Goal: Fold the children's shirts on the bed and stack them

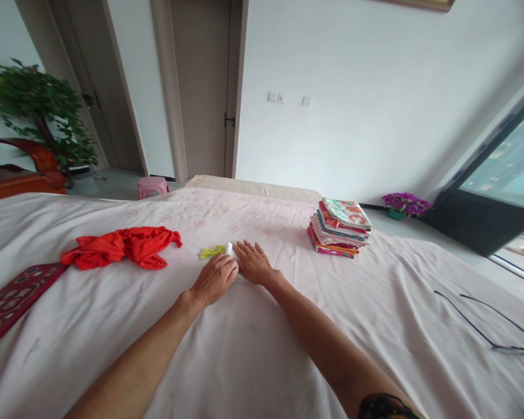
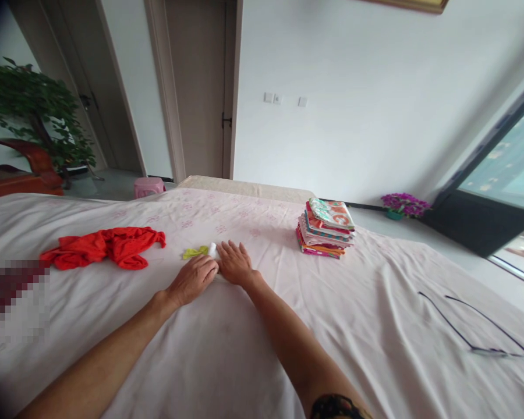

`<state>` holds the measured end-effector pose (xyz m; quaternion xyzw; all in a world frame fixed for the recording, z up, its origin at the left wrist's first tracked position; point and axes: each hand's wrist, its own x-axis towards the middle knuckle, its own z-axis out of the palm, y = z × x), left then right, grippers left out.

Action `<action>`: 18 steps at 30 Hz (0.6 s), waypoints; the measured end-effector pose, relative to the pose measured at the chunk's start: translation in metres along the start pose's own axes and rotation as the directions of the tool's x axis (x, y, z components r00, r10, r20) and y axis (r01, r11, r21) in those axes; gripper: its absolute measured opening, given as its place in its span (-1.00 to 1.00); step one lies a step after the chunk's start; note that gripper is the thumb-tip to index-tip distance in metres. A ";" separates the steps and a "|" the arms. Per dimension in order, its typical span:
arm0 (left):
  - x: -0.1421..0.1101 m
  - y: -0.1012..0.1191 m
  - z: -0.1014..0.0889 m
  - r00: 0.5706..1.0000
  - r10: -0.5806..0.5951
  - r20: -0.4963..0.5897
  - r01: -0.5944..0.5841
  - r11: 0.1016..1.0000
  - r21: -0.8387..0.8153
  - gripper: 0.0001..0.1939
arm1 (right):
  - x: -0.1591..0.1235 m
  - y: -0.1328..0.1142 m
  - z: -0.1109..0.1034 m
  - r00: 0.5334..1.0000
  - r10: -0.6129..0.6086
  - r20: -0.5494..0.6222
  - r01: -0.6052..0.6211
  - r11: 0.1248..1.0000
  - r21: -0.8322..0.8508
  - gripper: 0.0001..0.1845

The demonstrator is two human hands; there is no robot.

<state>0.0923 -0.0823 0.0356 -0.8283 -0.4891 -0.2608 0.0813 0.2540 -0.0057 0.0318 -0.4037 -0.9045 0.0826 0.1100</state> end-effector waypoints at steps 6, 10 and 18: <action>0.001 -0.001 -0.003 0.998 -0.049 -0.037 0.049 0.999 -0.020 -0.65 | 0.007 0.026 -0.008 0.986 0.141 -0.092 -0.096 0.922 0.376 -0.41; 0.007 -0.001 -0.006 0.992 -0.014 -0.126 0.004 0.997 -0.080 -0.67 | 0.002 0.044 -0.012 0.878 0.427 -0.215 -0.271 0.816 0.510 -0.47; -0.002 -0.010 0.030 0.991 -0.116 0.068 0.114 0.993 0.035 -0.45 | -0.015 0.043 -0.019 0.828 0.553 -0.098 -0.433 0.739 0.516 -0.58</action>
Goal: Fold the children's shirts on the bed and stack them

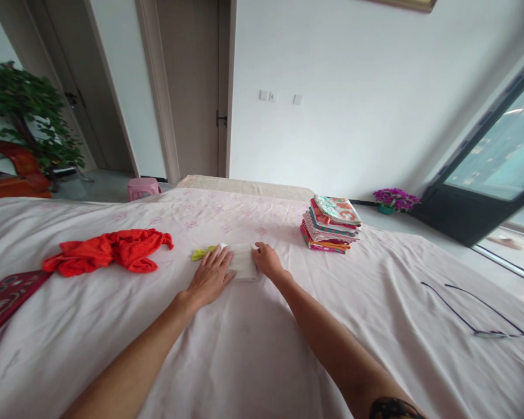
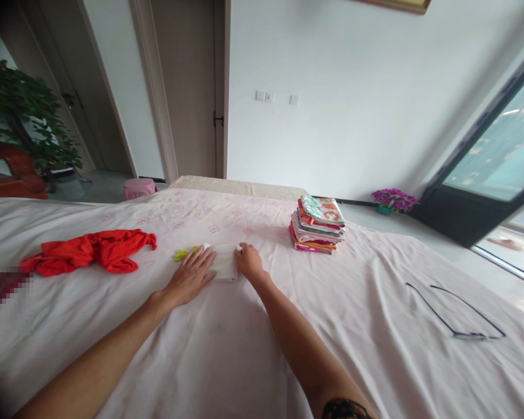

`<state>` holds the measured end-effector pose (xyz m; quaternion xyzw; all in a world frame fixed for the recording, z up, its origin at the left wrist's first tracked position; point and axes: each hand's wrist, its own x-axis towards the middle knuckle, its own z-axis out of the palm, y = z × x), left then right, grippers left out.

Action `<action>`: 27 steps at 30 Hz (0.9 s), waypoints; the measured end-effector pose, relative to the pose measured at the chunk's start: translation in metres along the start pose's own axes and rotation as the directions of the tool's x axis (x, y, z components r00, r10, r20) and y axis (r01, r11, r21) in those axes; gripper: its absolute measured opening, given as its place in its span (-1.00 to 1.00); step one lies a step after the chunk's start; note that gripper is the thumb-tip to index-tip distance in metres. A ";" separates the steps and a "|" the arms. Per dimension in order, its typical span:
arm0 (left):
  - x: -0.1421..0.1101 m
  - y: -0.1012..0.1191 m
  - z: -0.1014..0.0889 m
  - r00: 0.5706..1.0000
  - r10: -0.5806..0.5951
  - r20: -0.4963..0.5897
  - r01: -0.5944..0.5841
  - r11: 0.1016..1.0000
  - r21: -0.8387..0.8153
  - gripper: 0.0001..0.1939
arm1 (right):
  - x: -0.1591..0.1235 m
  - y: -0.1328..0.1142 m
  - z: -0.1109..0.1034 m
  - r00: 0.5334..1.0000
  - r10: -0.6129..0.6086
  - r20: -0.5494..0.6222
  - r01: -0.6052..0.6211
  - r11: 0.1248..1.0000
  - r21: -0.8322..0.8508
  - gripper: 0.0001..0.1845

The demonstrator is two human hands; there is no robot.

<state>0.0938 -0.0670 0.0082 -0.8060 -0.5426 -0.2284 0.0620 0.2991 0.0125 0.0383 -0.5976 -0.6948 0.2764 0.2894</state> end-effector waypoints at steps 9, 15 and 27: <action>-0.010 -0.004 0.009 0.998 -0.060 -0.002 0.060 0.998 -0.030 -0.41 | -0.005 -0.025 -0.006 0.943 0.166 0.290 -0.250 0.926 0.282 -0.63; -0.010 -0.010 0.008 0.995 -0.100 -0.014 0.097 0.980 -0.174 -0.40 | -0.010 -0.039 0.001 0.925 0.131 0.355 -0.285 0.858 0.426 -0.73; -0.006 -0.015 -0.019 0.817 -0.568 -0.095 0.360 0.633 -0.686 -0.58 | -0.013 -0.033 0.013 0.956 0.063 0.287 -0.260 0.637 0.726 -0.69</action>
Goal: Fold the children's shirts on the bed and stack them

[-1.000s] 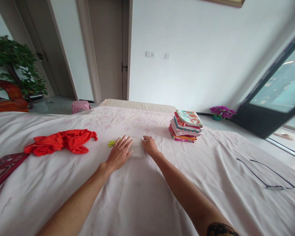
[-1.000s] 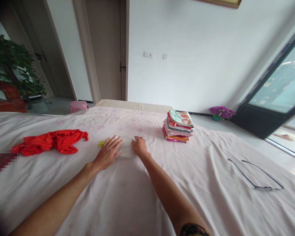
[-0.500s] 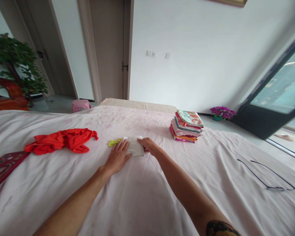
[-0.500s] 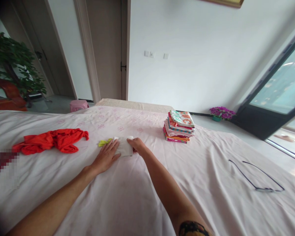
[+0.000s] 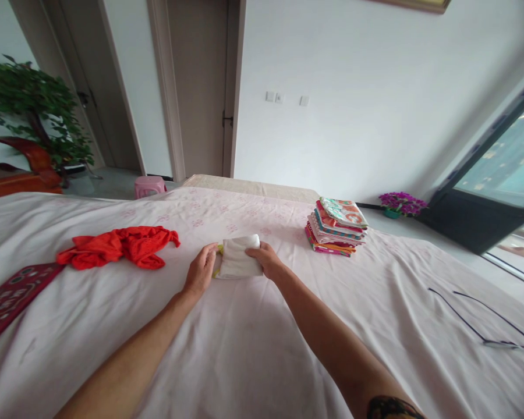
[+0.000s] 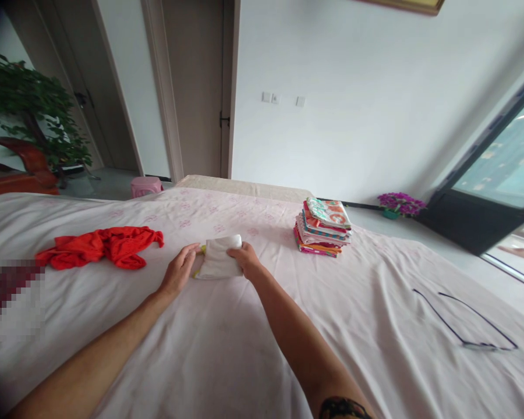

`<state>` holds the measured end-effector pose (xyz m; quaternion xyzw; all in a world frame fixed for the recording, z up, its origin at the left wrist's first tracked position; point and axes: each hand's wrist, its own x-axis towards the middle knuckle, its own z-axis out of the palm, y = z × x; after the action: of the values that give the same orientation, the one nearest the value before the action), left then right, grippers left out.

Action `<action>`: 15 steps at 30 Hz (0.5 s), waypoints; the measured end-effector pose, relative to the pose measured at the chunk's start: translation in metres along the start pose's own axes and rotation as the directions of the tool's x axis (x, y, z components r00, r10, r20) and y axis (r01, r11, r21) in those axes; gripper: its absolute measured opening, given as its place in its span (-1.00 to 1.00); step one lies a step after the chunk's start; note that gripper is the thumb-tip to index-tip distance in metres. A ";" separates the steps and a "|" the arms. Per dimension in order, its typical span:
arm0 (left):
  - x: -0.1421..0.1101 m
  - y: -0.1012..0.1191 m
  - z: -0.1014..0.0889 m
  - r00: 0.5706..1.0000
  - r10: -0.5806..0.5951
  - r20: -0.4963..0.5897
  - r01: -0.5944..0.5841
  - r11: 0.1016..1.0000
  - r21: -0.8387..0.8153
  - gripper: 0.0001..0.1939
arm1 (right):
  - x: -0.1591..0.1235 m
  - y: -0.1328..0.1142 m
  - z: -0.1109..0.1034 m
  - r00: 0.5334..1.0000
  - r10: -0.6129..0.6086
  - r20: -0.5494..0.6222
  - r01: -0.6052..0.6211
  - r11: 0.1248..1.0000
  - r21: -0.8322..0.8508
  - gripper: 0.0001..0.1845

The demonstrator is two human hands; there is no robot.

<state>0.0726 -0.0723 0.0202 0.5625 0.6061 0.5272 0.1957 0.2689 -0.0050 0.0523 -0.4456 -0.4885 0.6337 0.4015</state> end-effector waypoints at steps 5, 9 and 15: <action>0.000 0.001 0.001 0.998 -0.051 0.034 0.052 0.998 -0.026 -0.59 | 0.000 -0.003 -0.011 0.986 0.154 0.069 -0.161 0.981 0.110 -0.62; 0.001 -0.001 0.001 0.997 -0.076 0.008 0.076 0.996 -0.042 -0.57 | -0.002 -0.008 -0.020 0.993 0.095 0.073 -0.105 0.982 0.159 -0.66; 0.001 -0.007 0.000 0.994 -0.097 0.056 0.098 0.995 -0.030 -0.51 | -0.010 -0.026 -0.042 0.997 0.044 0.065 -0.052 0.989 0.135 -0.62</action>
<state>0.0692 -0.0703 0.0148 0.5431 0.6187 0.5113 0.2467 0.3142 0.0013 0.0738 -0.4089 -0.4454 0.6886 0.4003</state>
